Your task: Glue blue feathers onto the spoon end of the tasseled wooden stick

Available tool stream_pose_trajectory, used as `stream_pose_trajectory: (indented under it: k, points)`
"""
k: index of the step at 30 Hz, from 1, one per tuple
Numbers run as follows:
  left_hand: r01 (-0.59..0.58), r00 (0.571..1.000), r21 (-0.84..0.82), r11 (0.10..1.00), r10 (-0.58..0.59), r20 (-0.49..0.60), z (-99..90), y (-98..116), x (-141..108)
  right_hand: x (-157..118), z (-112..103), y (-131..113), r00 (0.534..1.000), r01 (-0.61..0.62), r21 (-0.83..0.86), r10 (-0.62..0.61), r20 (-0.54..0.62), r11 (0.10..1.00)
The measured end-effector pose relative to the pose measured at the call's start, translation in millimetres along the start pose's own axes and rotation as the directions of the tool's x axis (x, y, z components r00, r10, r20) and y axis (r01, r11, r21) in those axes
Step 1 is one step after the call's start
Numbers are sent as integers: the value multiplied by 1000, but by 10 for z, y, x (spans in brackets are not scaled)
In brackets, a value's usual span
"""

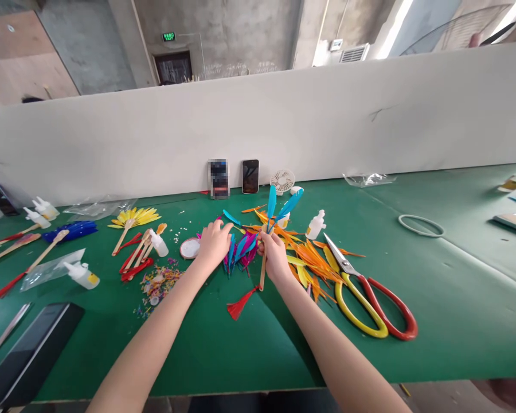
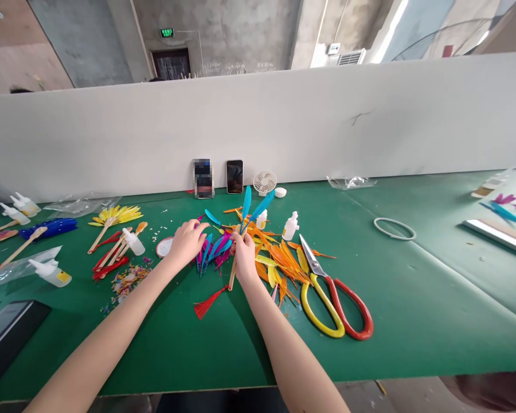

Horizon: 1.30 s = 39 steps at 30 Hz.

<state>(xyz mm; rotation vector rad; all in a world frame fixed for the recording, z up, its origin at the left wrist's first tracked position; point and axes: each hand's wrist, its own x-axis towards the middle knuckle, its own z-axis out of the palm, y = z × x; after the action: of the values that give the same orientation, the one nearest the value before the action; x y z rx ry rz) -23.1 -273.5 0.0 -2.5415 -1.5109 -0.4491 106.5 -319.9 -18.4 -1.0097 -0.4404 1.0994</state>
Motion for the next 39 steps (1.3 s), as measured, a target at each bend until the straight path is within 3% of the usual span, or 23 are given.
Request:
stream_pose_trajectory:
  k: [5, 9, 24, 34, 39]
  points:
    - [21, 989, -25, 999, -17, 149, 210, -73, 510, -2, 17, -24, 997, -32, 11, 31, 75, 999]
    - [13, 982, -43, 999, -4, 191, 363, -87, 679, 23, 26, -8, 996, -47, 23, 45, 82, 999]
    - [-60, 970, -18, 998, 62, 235, 319, -301, 592, -29, 49, -27, 992, -91, 82, 83, 96, 992]
    - [-101, 950, 85, 991, 70, 304, 271, -184, 571, 11, 33, -7, 994, -89, 97, 82, 76, 991]
    - [-121, 948, 128, 984, 76, 308, 147, -154, 525, 21, 21, 11, 996, -69, 91, 63, 69, 993]
